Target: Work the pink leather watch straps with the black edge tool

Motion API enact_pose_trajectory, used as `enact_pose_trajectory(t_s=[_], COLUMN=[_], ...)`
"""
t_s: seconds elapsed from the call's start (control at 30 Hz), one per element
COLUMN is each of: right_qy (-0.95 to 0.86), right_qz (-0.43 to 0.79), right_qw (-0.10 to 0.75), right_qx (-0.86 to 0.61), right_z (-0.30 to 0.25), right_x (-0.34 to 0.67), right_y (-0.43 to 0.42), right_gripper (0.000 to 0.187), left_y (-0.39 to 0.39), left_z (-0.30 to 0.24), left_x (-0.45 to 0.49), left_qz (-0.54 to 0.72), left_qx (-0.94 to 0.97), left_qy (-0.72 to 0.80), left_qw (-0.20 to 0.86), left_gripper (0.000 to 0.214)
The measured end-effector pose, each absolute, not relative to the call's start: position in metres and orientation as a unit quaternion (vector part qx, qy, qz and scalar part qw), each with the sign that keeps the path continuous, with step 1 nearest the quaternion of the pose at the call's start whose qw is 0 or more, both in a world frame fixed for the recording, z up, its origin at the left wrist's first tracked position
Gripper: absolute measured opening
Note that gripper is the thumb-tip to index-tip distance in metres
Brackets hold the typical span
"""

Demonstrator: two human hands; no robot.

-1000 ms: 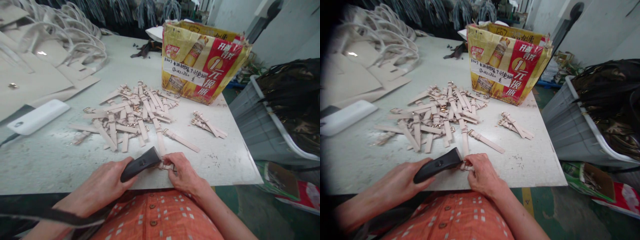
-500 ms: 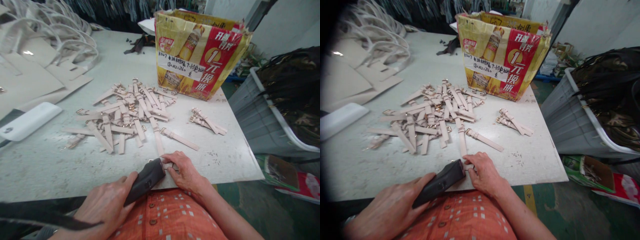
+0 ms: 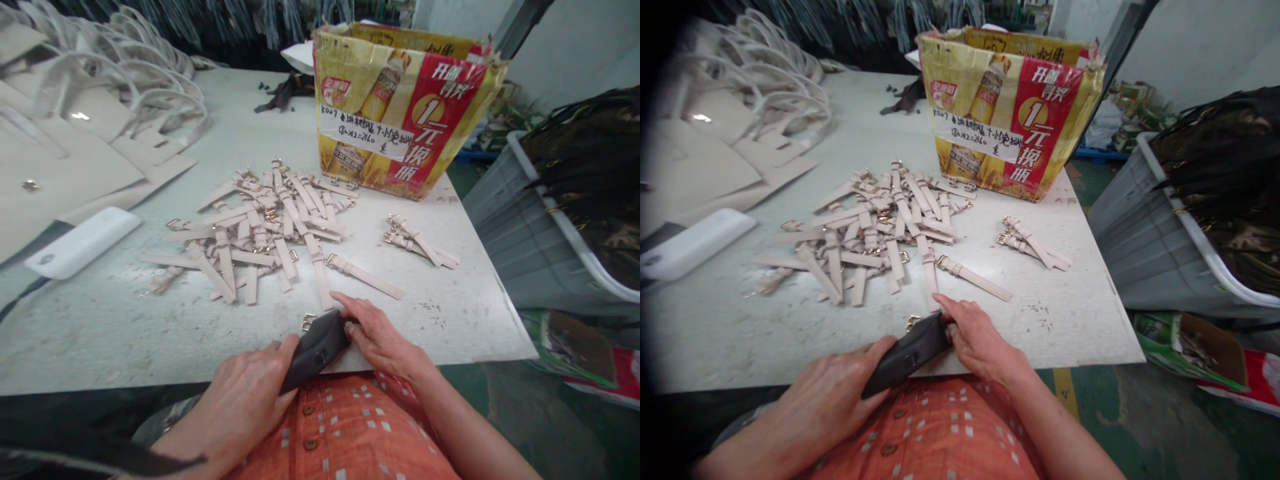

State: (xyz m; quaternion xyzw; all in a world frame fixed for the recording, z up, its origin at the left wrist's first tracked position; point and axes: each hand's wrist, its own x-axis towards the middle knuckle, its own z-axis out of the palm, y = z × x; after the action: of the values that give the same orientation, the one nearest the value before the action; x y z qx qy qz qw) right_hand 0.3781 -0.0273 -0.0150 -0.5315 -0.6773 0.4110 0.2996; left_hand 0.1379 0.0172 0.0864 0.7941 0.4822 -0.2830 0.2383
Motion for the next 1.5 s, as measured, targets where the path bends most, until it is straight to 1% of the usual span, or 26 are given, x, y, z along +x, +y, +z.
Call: enact_pose_trajectory(t_s=[0.23,0.4,0.5,0.57,0.7,0.83,0.97,1.13,1.2,1.37,1.5], right_qy=[-0.688,-0.693,-0.688,-0.688,-0.693,-0.682,-0.682,-0.680,-0.680,-0.683,-0.685], right_qz=[0.403,0.388,0.392,0.394,0.388,0.373,0.368,0.357,0.353,0.348,0.337], right_qw=[0.345,0.332,0.314,0.313,0.317,0.334,0.356,0.361,0.358,0.355,0.361], right_qx=[-0.495,-0.509,-0.523,-0.523,-0.519,-0.534,-0.522,-0.530,-0.533,-0.535,-0.536], right_z=[-0.018,-0.017,-0.016,-0.016,-0.019,-0.026,-0.030,-0.028,-0.027,-0.027,-0.026], right_x=[0.380,0.377,0.377,0.377,0.377,0.374,0.372,0.368,0.368,0.367,0.366], right_y=[-0.027,-0.026,-0.025,-0.024,-0.023,-0.023,-0.023,-0.023,-0.022,-0.022,-0.023], right_gripper=[0.081,0.076,0.070,0.070,0.071,0.076,0.081,0.077,0.075,0.071,0.070], left_y=[0.020,0.023,0.025,0.025,0.026,0.030,0.033,0.024,0.016,0.004,0.007], left_z=[0.095,0.099,0.095,0.090,0.082,0.082,0.079,0.066,0.062,0.060,0.061], left_x=[0.127,0.134,0.139,0.140,0.135,0.129,0.111,0.079,0.074,0.088,0.099], left_qz=[-0.321,-0.315,-0.304,-0.296,-0.261,-0.220,-0.198,-0.145,-0.144,-0.186,-0.184], left_qx=[0.788,0.788,0.799,0.800,0.800,0.790,0.781,0.769,0.768,0.774,0.778], left_qy=[0.454,0.459,0.456,0.462,0.481,0.500,0.533,0.573,0.571,0.537,0.526], left_qw=[0.264,0.261,0.249,0.242,0.247,0.278,0.259,0.243,0.251,0.279,0.291], left_gripper=[0.042,0.037,0.039,0.040,0.035,0.029,0.033,0.046,0.048,0.040,0.035])
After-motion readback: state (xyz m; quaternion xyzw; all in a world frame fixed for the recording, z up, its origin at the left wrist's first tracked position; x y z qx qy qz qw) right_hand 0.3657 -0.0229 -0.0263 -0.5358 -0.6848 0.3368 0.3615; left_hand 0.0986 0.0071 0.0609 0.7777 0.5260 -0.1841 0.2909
